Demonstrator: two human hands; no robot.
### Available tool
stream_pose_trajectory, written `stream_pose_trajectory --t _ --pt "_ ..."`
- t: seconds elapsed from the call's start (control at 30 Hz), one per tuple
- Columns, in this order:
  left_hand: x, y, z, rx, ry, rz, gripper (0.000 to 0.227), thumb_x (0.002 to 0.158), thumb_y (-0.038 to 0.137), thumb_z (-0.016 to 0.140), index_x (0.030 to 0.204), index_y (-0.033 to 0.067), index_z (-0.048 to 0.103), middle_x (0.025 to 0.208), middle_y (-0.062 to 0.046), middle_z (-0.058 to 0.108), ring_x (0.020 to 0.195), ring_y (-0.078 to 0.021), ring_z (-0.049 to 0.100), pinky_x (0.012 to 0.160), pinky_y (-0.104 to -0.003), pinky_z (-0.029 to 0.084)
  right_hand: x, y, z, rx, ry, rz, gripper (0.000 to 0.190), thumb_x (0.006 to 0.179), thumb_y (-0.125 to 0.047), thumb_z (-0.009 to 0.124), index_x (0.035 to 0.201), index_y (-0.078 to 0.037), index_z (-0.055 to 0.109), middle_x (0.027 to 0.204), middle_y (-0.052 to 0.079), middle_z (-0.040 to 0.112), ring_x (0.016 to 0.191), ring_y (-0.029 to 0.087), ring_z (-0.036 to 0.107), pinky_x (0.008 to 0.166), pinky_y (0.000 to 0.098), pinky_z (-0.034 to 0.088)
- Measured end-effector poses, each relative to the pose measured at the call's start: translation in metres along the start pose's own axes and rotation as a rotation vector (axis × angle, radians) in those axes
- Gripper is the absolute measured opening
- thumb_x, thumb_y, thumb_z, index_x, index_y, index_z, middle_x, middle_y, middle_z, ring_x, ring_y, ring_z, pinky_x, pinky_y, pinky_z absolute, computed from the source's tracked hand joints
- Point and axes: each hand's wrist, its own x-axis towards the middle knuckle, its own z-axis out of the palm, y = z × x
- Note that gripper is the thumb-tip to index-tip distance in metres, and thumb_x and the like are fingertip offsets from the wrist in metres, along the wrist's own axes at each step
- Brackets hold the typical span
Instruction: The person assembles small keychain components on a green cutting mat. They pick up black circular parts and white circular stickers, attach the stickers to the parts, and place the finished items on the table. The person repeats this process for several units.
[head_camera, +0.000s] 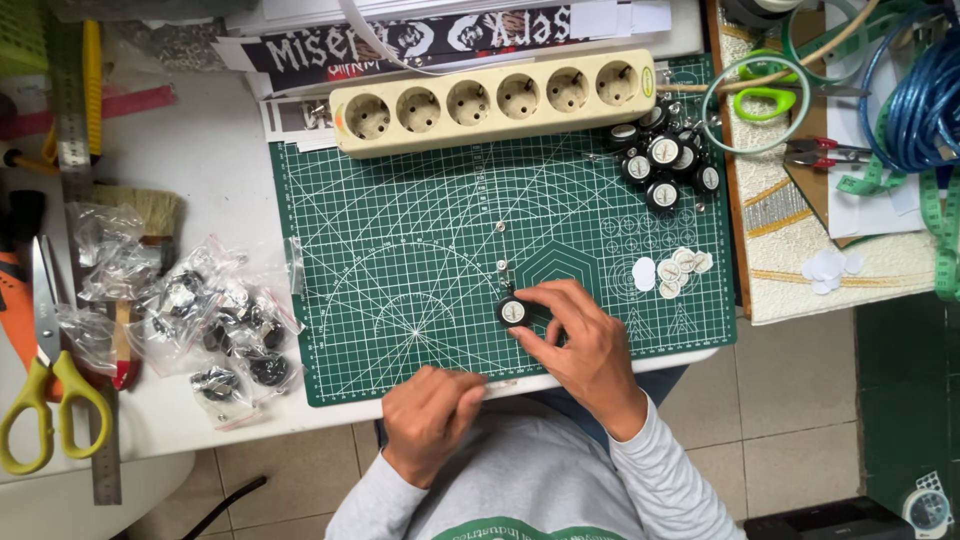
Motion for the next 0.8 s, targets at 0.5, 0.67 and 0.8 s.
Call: stream_pose_trajectory --t 0.5,0.67,0.8 --pt "0.0 -0.004 0.008 0.186 0.029 0.188 0.015 0.09 0.02 0.082 0.09 0.0073 0.074 0.079 0.0 0.071 0.061 -0.011 0.061 0.048 -0.024 0.047 0.002 0.004 0.0 0.115 0.076 0.118 0.037 0.081 -0.004 0.082 0.116 -0.005 0.071 0.118 0.008 0.069 0.065 0.005 0.065 0.045 0.0194 0.048" --pt "-0.002 -0.005 0.009 0.189 0.03 0.182 0.015 0.09 0.021 0.083 0.089 0.0081 0.075 0.078 0.001 0.072 0.059 -0.0097 0.06 0.047 -0.023 0.045 0.002 0.005 0.0 0.149 0.093 0.113 0.038 0.081 -0.002 0.081 0.118 -0.005 0.07 0.12 0.009 0.068 0.066 0.004 0.065 0.044 0.0173 0.048" --pt "-0.003 -0.006 0.013 0.199 0.043 0.181 0.016 0.09 0.023 0.083 0.087 0.0093 0.074 0.077 0.002 0.072 0.057 -0.0076 0.059 0.045 -0.021 0.044 0.002 0.006 0.001 0.142 0.093 0.103 0.038 0.082 -0.001 0.081 0.118 -0.005 0.07 0.121 0.009 0.068 0.066 0.003 0.065 0.044 0.0165 0.048"
